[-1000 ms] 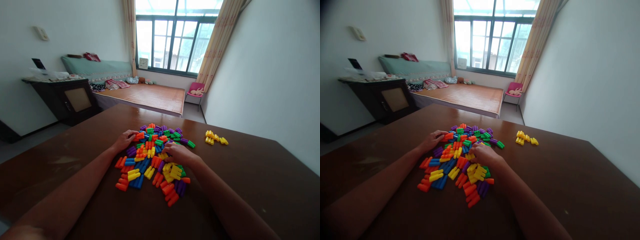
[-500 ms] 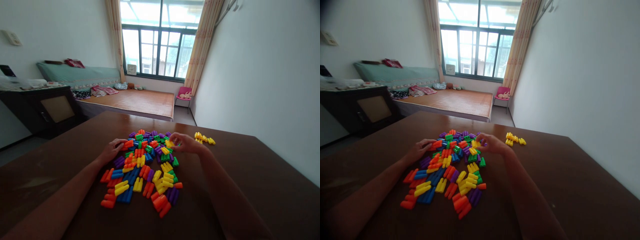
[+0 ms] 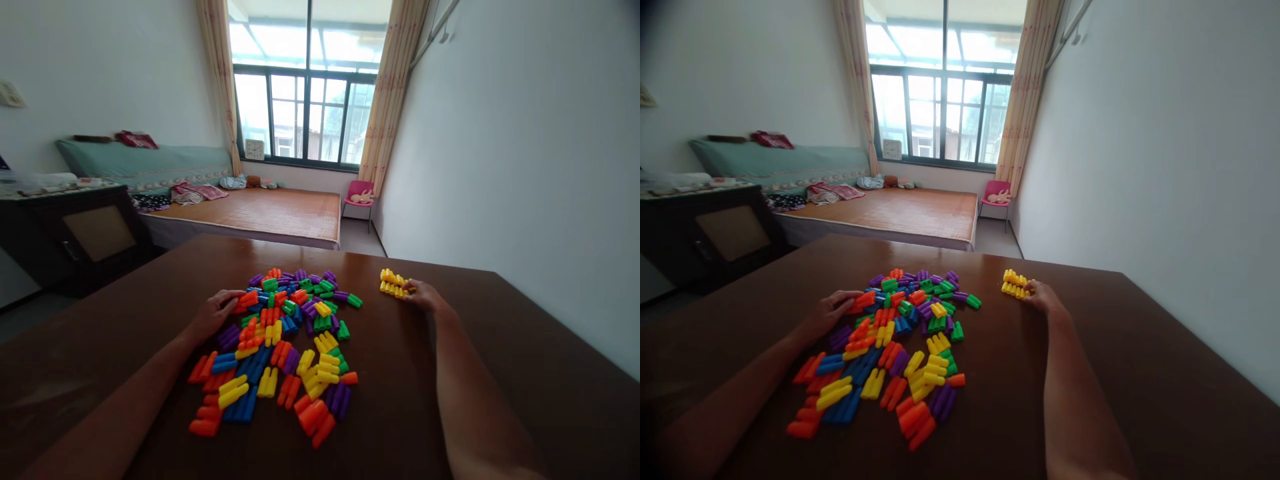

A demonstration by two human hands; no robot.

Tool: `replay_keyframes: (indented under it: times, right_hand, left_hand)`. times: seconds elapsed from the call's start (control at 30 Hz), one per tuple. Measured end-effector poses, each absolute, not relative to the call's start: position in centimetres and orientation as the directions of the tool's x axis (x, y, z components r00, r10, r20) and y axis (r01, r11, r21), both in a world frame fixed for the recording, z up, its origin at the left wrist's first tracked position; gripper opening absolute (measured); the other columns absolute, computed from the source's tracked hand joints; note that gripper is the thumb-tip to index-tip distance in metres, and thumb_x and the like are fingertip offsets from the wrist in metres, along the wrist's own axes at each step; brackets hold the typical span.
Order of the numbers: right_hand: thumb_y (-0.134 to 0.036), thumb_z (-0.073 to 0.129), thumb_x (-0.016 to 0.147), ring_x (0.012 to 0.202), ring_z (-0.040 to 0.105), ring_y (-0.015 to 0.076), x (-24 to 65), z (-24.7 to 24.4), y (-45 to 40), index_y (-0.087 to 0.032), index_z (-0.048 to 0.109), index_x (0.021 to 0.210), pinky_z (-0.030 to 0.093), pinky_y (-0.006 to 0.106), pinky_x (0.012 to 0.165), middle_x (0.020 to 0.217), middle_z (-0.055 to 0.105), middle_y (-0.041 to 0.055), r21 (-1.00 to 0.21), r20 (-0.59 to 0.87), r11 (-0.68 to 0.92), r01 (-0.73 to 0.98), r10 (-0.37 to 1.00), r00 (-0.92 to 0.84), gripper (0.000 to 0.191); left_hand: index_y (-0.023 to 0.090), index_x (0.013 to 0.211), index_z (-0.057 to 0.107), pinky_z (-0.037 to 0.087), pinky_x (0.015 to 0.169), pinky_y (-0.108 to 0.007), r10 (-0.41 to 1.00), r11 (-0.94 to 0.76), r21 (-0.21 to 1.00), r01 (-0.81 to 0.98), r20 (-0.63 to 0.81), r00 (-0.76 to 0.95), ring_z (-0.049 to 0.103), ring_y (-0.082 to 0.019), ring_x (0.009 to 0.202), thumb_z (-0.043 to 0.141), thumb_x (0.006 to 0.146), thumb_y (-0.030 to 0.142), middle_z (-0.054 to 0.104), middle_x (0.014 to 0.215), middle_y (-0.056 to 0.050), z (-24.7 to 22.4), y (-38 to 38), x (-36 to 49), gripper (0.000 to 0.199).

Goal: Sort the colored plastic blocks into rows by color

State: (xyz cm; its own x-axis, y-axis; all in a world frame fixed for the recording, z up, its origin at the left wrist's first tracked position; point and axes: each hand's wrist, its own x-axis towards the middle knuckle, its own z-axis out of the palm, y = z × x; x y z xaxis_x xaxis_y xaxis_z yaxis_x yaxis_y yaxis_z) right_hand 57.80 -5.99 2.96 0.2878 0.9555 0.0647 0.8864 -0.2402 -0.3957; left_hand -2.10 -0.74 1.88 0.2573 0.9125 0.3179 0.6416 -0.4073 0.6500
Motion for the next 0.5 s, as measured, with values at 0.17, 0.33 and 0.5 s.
replay_keyframes:
  times: [0.17, 0.33, 0.5]
  right_hand:
    - [-0.034, 0.073, 0.067, 0.087, 0.064, 0.0203, 56.8, 2.9, -5.4, -0.021, 0.07, 0.089, 0.048, 0.029, 0.078, 0.1, 0.068, 0.0045, -0.375, 0.177, -0.173, 0.911, 0.951, 0.253, 0.026]
    - [-0.031, 0.069, 0.071, 0.084, 0.064, 0.0186, 55.3, 3.1, -5.6, -0.021, 0.07, 0.087, 0.047, 0.027, 0.076, 0.099, 0.067, 0.006, -0.313, 0.217, -0.185, 0.932, 0.941, 0.26, 0.019]
    - [-0.035, 0.065, 0.075, 0.079, 0.064, 0.0179, 52.2, 6.7, -6.0, -0.021, 0.069, 0.086, 0.047, 0.028, 0.071, 0.092, 0.07, 0.0048, -0.358, 0.221, -0.041, 0.933, 0.967, 0.128, 0.019]
  left_hand:
    - [0.02, 0.112, 0.067, 0.047, 0.094, -0.036, 0.913, -0.408, 0.646, 0.645, 0.312, 0.265, 0.062, -0.025, 0.104, 0.047, 0.084, 0.056, 0.067, 0.112, -0.008, 1.7, -0.7, -2.2, 0.049]
    - [0.02, 0.11, 0.068, 0.046, 0.096, -0.038, 0.914, -0.404, 0.641, 0.653, 0.31, 0.26, 0.062, -0.026, 0.104, 0.047, 0.083, 0.057, 0.068, 0.112, -0.008, 2.0, -0.8, -2.1, 0.05]
    - [0.019, 0.109, 0.069, 0.047, 0.095, -0.037, 0.917, -0.397, 0.641, 0.657, 0.311, 0.25, 0.062, -0.025, 0.103, 0.048, 0.083, 0.054, 0.068, 0.111, -0.008, 2.5, -1.5, -1.4, 0.049]
